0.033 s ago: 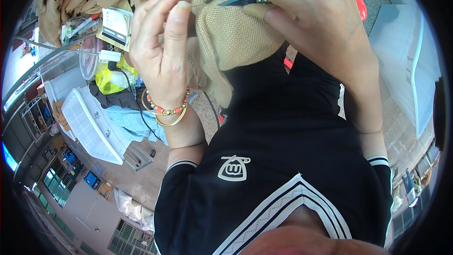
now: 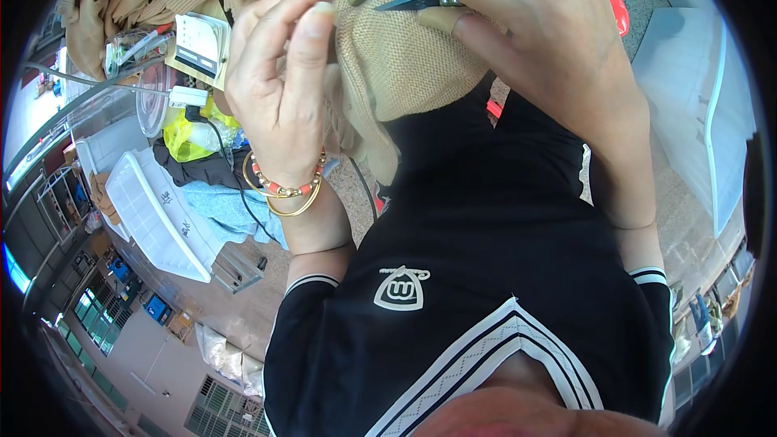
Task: Trim loose threads and finishing details from buttons on a tan garment using thread snips.
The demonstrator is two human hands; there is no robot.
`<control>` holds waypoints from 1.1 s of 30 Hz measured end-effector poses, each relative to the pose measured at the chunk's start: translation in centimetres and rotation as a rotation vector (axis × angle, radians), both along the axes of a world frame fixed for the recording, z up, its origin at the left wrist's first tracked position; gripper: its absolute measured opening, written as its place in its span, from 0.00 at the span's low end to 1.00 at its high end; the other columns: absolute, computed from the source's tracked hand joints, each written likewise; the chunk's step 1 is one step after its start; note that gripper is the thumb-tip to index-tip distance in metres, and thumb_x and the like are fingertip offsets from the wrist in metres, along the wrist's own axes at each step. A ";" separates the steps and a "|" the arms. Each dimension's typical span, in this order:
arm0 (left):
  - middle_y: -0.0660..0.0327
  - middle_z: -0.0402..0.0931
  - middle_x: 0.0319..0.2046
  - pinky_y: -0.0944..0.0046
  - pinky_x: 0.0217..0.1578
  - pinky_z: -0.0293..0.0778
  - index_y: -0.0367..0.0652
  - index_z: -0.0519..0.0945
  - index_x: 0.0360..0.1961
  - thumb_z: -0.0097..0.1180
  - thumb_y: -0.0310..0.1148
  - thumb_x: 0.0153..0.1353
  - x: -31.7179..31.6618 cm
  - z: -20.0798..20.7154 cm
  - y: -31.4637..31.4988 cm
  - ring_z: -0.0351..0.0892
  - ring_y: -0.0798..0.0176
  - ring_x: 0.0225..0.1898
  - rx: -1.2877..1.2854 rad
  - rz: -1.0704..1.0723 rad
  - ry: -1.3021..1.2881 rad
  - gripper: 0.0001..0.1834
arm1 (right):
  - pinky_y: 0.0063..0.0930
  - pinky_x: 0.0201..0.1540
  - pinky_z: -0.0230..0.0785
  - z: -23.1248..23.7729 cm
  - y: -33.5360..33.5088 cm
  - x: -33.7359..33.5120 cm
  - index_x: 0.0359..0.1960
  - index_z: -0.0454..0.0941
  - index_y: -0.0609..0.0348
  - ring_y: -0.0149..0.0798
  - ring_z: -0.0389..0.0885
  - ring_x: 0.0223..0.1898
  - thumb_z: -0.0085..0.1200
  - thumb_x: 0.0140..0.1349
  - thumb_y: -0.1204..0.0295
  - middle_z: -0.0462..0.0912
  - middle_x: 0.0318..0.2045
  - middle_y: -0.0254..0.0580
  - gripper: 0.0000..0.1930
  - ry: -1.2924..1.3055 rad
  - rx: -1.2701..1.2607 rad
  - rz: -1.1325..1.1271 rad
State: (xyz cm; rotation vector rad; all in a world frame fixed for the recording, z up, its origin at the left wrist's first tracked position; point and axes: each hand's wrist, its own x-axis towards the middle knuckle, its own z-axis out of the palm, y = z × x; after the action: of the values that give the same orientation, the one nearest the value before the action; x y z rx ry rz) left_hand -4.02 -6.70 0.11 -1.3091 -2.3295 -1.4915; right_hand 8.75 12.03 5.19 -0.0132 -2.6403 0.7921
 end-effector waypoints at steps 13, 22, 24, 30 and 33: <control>0.61 0.78 0.29 0.71 0.34 0.71 0.37 0.84 0.33 0.67 0.25 0.56 0.4 0.6 0.4 0.77 0.67 0.31 -0.096 0.044 0.053 0.05 | 0.31 0.30 0.72 0.0 0.0 0.0 0.40 0.81 0.55 0.42 0.78 0.30 0.62 0.53 0.73 0.73 0.27 0.38 0.12 0.016 -0.011 -0.021; 0.55 0.77 0.38 0.65 0.39 0.72 0.37 0.78 0.34 0.59 0.24 0.61 0.1 -1.0 1.4 0.76 0.59 0.38 0.089 -0.106 0.175 0.03 | 0.33 0.32 0.71 0.4 0.3 -0.2 0.42 0.81 0.55 0.44 0.78 0.33 0.62 0.53 0.74 0.74 0.29 0.40 0.13 -0.062 -0.011 0.027; 0.55 0.77 0.38 0.65 0.39 0.72 0.36 0.78 0.35 0.59 0.24 0.61 0.8 -1.2 2.1 0.76 0.59 0.38 0.133 -0.091 0.139 0.03 | 0.33 0.32 0.71 0.8 0.7 0.0 0.43 0.81 0.55 0.44 0.78 0.33 0.61 0.53 0.74 0.74 0.30 0.41 0.14 -0.078 -0.023 0.030; 0.54 0.76 0.38 0.66 0.39 0.72 0.36 0.77 0.36 0.59 0.23 0.62 1.0 -1.7 2.9 0.76 0.60 0.37 0.220 -0.011 0.217 0.03 | 0.34 0.33 0.71 1.6 1.2 -0.4 0.44 0.80 0.56 0.46 0.78 0.33 0.60 0.54 0.74 0.74 0.31 0.42 0.14 -0.119 -0.109 0.104; 0.54 0.75 0.38 0.67 0.39 0.72 0.36 0.77 0.37 0.58 0.22 0.62 1.1 -1.7 3.1 0.75 0.61 0.37 0.238 -0.019 0.125 0.04 | 0.34 0.33 0.71 1.6 1.1 -0.7 0.41 0.81 0.55 0.45 0.78 0.33 0.59 0.56 0.72 0.74 0.31 0.41 0.11 -0.153 -0.032 0.070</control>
State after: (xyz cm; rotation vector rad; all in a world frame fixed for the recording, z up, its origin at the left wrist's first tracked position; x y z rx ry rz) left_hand -2.90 -3.58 -1.62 -1.3227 -1.9989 -1.5848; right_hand 8.08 13.17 6.83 0.0112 -2.7848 0.8888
